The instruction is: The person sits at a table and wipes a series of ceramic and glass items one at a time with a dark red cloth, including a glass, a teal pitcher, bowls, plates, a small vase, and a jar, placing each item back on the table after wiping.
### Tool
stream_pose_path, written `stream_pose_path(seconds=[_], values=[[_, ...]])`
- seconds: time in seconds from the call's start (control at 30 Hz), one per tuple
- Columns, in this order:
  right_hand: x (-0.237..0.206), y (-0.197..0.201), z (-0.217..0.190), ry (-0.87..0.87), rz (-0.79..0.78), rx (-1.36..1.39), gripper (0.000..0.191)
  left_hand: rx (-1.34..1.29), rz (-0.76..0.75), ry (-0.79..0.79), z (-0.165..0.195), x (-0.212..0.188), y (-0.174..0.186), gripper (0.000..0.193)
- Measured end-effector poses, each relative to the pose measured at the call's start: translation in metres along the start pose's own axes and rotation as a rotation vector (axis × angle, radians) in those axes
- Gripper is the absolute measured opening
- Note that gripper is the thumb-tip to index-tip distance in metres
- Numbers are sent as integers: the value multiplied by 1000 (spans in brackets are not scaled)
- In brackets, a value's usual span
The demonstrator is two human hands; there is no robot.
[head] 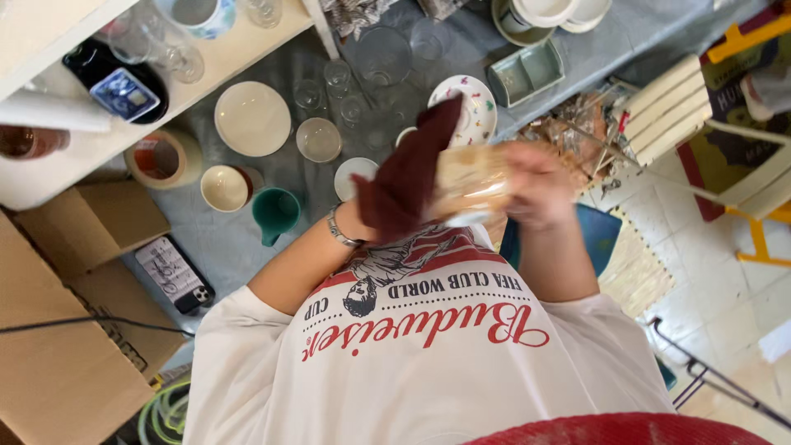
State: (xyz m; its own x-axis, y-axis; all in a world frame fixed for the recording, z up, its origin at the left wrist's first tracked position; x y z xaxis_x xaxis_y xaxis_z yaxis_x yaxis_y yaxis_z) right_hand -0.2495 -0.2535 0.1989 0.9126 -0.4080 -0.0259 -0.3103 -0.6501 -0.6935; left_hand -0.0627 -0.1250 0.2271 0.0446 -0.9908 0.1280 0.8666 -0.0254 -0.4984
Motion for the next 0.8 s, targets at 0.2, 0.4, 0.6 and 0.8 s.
stream_pose_path(seconds=[0.2,0.4,0.6,0.8], values=[[60,-49,21,208,180,-510,41,139,255,-135,0,-30,33,63],[87,-102,4,586,238,-1088,30,163,486,-174,-33,-55,54,59],[102,-96,-3,402,149,-1271,25,-703,449,-211,-44,-65,56,55],[139,-68,79,-141,-123,-329,31,-833,399,-28,-45,-67,47,57]])
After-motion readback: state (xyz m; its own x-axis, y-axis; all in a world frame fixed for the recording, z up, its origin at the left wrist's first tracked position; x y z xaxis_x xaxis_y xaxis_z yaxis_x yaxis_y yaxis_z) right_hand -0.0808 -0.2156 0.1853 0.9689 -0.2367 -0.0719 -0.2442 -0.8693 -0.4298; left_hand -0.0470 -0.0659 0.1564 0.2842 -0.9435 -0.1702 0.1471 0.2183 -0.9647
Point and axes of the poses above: each hand's wrist, its own x-axis towards the middle knuckle, its own y-axis out of the back of the hand, z = x × y, the point moved 5 cm from there along x, towards the middle knuckle, and after that the axes turned 1 degree about x, right-handed, at the moved point
